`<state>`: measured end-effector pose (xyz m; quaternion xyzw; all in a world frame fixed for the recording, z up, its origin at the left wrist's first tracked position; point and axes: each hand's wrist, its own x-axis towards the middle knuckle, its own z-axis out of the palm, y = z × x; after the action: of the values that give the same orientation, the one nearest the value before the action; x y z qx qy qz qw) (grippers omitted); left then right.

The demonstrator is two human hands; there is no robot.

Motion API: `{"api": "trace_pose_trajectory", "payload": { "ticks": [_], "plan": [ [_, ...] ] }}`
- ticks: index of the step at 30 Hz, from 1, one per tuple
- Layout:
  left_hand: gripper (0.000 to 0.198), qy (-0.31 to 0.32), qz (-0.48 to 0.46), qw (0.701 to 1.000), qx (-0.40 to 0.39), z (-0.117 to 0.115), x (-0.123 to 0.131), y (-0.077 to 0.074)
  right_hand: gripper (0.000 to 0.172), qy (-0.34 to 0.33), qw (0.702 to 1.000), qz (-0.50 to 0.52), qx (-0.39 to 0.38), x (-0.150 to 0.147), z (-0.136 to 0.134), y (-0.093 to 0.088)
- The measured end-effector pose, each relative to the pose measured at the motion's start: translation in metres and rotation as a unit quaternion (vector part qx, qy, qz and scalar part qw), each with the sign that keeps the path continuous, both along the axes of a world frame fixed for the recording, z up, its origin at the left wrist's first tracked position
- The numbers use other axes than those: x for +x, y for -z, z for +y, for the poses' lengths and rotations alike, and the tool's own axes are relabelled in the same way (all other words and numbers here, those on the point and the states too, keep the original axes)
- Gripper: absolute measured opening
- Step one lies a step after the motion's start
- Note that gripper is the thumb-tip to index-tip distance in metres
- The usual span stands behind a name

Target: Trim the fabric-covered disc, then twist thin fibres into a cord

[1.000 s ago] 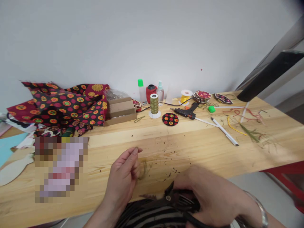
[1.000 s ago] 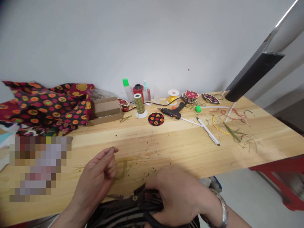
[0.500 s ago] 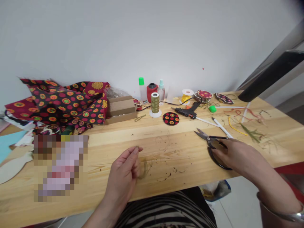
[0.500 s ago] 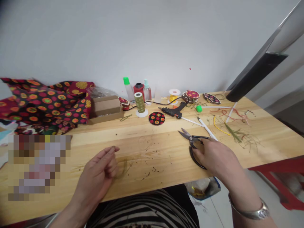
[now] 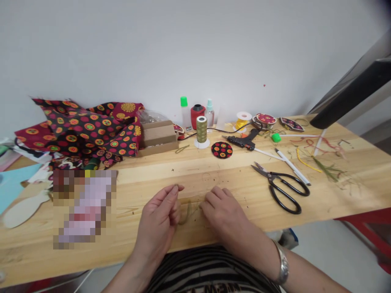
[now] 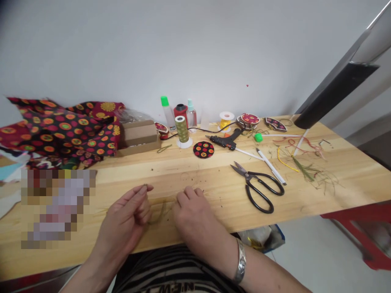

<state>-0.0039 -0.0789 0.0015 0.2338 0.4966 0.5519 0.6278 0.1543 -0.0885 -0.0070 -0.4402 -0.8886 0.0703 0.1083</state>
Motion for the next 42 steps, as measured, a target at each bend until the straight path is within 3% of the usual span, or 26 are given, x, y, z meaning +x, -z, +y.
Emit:
{"api": "trace_pose_trajectory", "payload": {
  "ticks": [6,10,12,14,16,18,21,25,29,42],
  "plan": [
    [0.016,-0.005,0.001,1.0,0.016,0.001,-0.003,-0.002,0.006,-0.015,0.997,-0.052,0.054,-0.007,0.002,0.003],
    [0.014,-0.015,0.005,0.999,0.035,0.005,-0.008,-0.007,0.009,-0.014,0.998,-0.048,0.04,0.001,0.006,0.003],
    [0.015,-0.022,0.006,0.999,0.044,0.006,-0.009,-0.009,0.012,0.023,1.0,0.009,0.003,0.011,0.01,0.002],
    [0.016,-0.023,0.006,0.999,0.042,0.006,-0.008,-0.009,0.014,0.089,0.986,0.131,-0.054,0.02,0.014,-0.001],
    [0.018,-0.014,0.006,0.999,0.029,0.004,-0.004,-0.007,0.014,0.154,0.937,0.284,-0.131,0.025,0.015,-0.006],
    [0.02,0.0,0.009,1.0,0.013,0.002,0.003,-0.004,0.013,0.195,0.861,0.414,-0.22,0.024,0.014,-0.011],
    [0.022,0.027,0.018,0.999,-0.002,0.0,0.013,-0.002,0.018,0.222,0.761,0.524,-0.31,0.013,0.01,-0.014],
    [0.022,0.04,0.043,0.998,-0.01,-0.002,0.019,-0.002,0.019,0.224,0.709,0.581,-0.331,-0.001,0.006,-0.014],
    [0.021,0.033,0.056,0.998,-0.025,-0.005,0.019,-0.002,0.019,0.234,0.694,0.594,-0.332,-0.009,0.003,-0.011],
    [0.02,0.05,0.027,0.998,-0.018,-0.006,0.02,-0.001,0.018,0.229,0.691,0.596,-0.339,-0.02,0.004,0.001]
  ]
}}
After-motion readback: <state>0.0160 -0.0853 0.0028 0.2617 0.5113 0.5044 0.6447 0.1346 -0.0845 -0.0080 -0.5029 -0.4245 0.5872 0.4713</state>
